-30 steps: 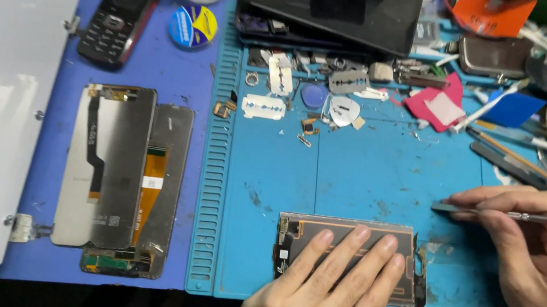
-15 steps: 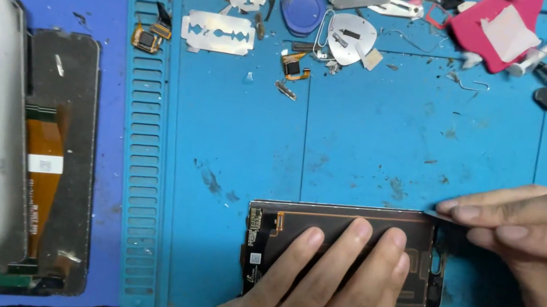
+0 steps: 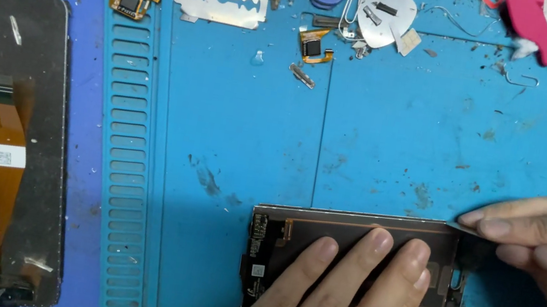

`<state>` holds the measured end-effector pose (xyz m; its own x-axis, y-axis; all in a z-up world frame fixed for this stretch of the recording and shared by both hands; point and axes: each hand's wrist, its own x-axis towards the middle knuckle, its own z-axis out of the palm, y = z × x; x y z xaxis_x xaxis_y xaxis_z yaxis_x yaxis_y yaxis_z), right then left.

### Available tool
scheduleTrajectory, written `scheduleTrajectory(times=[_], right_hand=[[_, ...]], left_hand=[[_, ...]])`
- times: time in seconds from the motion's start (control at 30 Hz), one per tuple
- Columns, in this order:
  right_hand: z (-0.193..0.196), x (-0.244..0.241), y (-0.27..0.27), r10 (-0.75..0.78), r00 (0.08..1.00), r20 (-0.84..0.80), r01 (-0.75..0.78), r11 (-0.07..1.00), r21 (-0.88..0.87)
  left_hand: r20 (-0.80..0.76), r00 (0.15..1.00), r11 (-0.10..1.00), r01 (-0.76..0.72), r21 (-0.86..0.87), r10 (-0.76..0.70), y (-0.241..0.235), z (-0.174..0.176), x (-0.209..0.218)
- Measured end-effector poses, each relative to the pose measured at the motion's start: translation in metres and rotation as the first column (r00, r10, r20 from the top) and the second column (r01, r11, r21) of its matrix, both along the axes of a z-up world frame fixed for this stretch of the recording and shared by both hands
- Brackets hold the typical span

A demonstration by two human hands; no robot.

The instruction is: Cleaning and preparing a smartphone screen component using a cloth, solvent, and a metal pry tool.

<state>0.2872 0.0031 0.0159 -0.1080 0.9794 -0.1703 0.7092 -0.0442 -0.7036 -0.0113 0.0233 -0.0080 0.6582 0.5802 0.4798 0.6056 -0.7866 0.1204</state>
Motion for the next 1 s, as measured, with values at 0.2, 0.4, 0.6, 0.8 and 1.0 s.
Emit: scheduleTrajectory(times=[0.2, 0.4, 0.6, 0.8, 1.0], right_hand=[[0.013, -0.021, 0.017, -0.039, 0.983, 0.178, 0.058, 0.993, -0.100], [-0.012, 0.001, 0.001, 0.148, 0.986, 0.076, -0.161, 0.961, 0.224], [-0.008, 0.000, -0.003, 0.033, 0.996, 0.084, -0.044, 0.991, 0.127], [-0.007, -0.008, 0.007, -0.032, 0.995, 0.097, 0.025, 0.997, 0.073], [0.008, -0.032, 0.025, -0.003, 0.989, 0.146, 0.001, 1.000, 0.010]], left_hand=[[0.069, 0.997, 0.998, -0.029, -0.050, 0.032, -0.003, -0.001, 0.001], [0.110, 0.992, 0.995, -0.053, -0.080, 0.062, -0.006, -0.003, 0.003], [0.101, 0.994, 0.994, -0.028, -0.109, 0.039, -0.007, -0.003, 0.002], [0.121, 0.992, 0.992, -0.023, -0.124, 0.038, -0.008, -0.005, 0.001], [0.166, 0.983, 0.990, -0.051, -0.128, 0.072, -0.011, -0.007, 0.006]])
